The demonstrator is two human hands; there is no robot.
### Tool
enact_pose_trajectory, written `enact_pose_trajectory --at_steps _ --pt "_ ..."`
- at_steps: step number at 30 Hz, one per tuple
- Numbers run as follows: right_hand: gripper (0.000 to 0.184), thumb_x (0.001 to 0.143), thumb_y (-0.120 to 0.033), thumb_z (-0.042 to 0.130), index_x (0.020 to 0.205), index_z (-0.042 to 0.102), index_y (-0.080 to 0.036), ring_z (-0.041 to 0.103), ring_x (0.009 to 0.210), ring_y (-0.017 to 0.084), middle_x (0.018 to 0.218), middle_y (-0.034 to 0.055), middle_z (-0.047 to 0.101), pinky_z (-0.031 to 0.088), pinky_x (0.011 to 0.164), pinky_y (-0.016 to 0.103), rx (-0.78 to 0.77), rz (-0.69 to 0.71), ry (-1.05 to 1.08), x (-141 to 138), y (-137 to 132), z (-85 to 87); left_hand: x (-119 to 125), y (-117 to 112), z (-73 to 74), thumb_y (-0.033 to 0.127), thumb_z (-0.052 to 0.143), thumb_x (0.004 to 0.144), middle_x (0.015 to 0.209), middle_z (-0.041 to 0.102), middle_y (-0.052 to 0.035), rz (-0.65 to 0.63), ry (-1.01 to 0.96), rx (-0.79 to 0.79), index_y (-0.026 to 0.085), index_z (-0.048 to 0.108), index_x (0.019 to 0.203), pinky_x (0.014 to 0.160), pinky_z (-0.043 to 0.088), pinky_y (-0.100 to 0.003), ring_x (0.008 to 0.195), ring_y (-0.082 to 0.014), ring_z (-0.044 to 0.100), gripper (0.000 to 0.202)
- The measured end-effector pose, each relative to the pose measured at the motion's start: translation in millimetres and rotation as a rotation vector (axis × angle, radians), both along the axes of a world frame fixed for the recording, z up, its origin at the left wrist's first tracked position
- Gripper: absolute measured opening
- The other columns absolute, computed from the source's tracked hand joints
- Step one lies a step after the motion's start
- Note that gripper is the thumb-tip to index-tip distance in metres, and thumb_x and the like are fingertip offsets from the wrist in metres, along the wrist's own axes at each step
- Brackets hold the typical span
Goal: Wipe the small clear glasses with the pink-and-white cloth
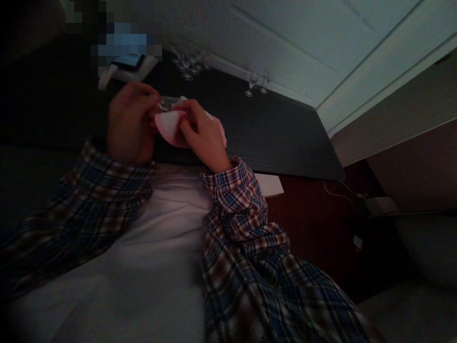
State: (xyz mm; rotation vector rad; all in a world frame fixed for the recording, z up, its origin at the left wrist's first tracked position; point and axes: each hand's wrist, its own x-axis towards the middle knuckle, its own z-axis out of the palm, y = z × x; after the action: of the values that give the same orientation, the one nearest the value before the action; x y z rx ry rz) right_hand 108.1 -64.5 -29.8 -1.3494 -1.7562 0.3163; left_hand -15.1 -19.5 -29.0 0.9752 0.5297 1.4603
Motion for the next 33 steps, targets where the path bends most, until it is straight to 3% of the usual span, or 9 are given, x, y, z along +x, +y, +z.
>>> enact_pose_trajectory --at_steps 8,20,33 --pt "0.018 0.092 -0.03 0.039 0.102 0.05 -0.02 0.061 0.092 0.008 0.102 -0.0015 0.065 0.049 0.087 0.022 0.079 0.055 0.055 0.3 -1.3 -0.7 0.0 1.0 -1.8 0.001 0.054 0.076 0.051 0.041 0.0038 -0.006 -0.014 0.036 0.015 0.061 0.068 0.035 0.022 -0.017 0.041 -0.0052 0.035 0.017" --pt "0.019 0.093 -0.03 0.038 0.107 0.05 -0.024 0.061 0.098 0.01 0.108 -0.0007 0.066 0.05 0.089 0.023 0.004 0.001 -0.012 -1.1 -2.7 1.7 -0.5 0.6 -1.1 0.001 0.053 0.077 0.052 0.041 0.0045 -0.017 -0.019 0.038 0.013 0.059 0.072 0.036 0.024 -0.015 0.041 -0.004 0.036 0.014" --pt "0.014 0.092 -0.022 0.042 0.103 0.05 -0.022 0.061 0.097 0.009 0.105 -0.002 0.065 0.05 0.092 0.023 0.058 0.027 0.041 -1.0 -3.0 0.8 0.0 -0.9 -0.7 0.001 0.053 0.077 0.052 0.04 0.0051 -0.02 -0.015 0.047 0.012 0.057 0.073 0.036 0.023 -0.015 0.041 -0.004 0.035 0.013"
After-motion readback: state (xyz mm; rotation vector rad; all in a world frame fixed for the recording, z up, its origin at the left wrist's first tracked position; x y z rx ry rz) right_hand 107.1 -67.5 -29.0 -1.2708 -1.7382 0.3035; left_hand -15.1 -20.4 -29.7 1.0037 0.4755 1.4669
